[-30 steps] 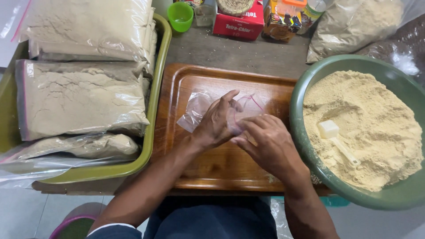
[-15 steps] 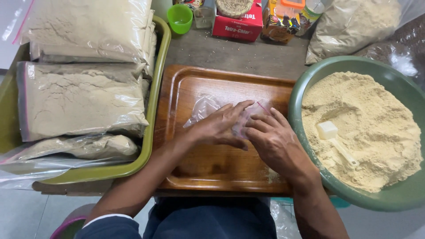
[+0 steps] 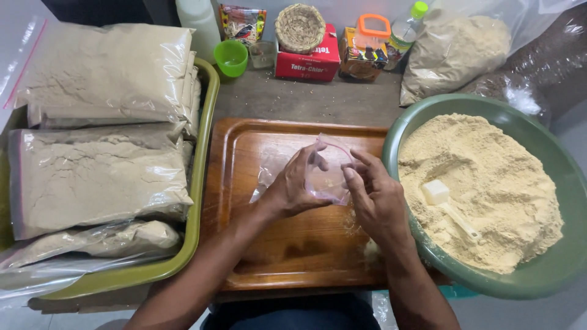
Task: The person scoops a light brown powder from a large green basin into a small clear plastic bag, using a white plastic scoop, and then seals the bag.
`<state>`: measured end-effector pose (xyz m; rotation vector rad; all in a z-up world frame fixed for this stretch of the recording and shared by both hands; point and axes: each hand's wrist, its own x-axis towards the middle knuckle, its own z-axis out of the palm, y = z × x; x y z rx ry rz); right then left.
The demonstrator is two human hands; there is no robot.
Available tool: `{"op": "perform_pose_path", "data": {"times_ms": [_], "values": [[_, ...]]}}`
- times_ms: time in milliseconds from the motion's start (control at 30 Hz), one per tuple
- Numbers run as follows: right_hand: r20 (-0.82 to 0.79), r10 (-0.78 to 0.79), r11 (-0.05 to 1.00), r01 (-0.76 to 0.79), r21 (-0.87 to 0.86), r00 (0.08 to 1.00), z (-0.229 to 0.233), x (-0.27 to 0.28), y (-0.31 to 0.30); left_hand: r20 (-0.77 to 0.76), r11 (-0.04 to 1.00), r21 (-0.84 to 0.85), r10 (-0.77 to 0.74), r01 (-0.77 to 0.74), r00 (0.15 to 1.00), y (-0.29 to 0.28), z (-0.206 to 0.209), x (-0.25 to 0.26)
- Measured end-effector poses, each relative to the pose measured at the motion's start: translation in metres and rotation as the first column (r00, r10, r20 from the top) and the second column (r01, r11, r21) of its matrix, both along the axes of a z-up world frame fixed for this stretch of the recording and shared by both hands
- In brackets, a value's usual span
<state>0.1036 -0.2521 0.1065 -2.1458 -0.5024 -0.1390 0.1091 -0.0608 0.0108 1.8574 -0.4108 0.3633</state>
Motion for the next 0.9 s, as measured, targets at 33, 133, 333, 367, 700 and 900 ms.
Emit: {"op": "perform_pose_path", "data": {"times_ms": [33,133,333,367,700,900], "values": [[0.001,0.001,1.0,-0.001,0.0,1.0,-0.004,0.003,0.002,0.001,1.0,0.0,0.001,-0.001,1.0,0.001,0.003,-0.001],[0.106,0.01,0.997,-0.019,0.081,0.994,-0.017,0.007,0.008,-0.035,0.994,-0.052,-0.095,0.094,0.995,0.004,0.009,-0.008],[0.22,0.03,0.993,-0.054,0.102,0.975,-0.032,0.005,0.016,0.066,0.994,-0.028,-0.104,0.106,0.992,0.014,0.005,-0.006],[0.211,0.039,0.991,-0.064,0.114,0.977,-0.036,0.005,0.015,0.115,0.995,0.088,-0.056,0.046,0.992,0.014,0.004,-0.007],[0.326,0.01,0.976,-0.08,0.202,0.945,-0.051,0.009,0.011,-0.085,0.996,0.051,0.083,-0.078,0.993,0.001,-0.022,-0.006],[0.578,0.143,0.987,-0.16,-0.022,0.804,-0.052,-0.001,0.0,-0.217,0.994,-0.059,0.082,-0.097,0.973,0.001,0.001,-0.016]]}}
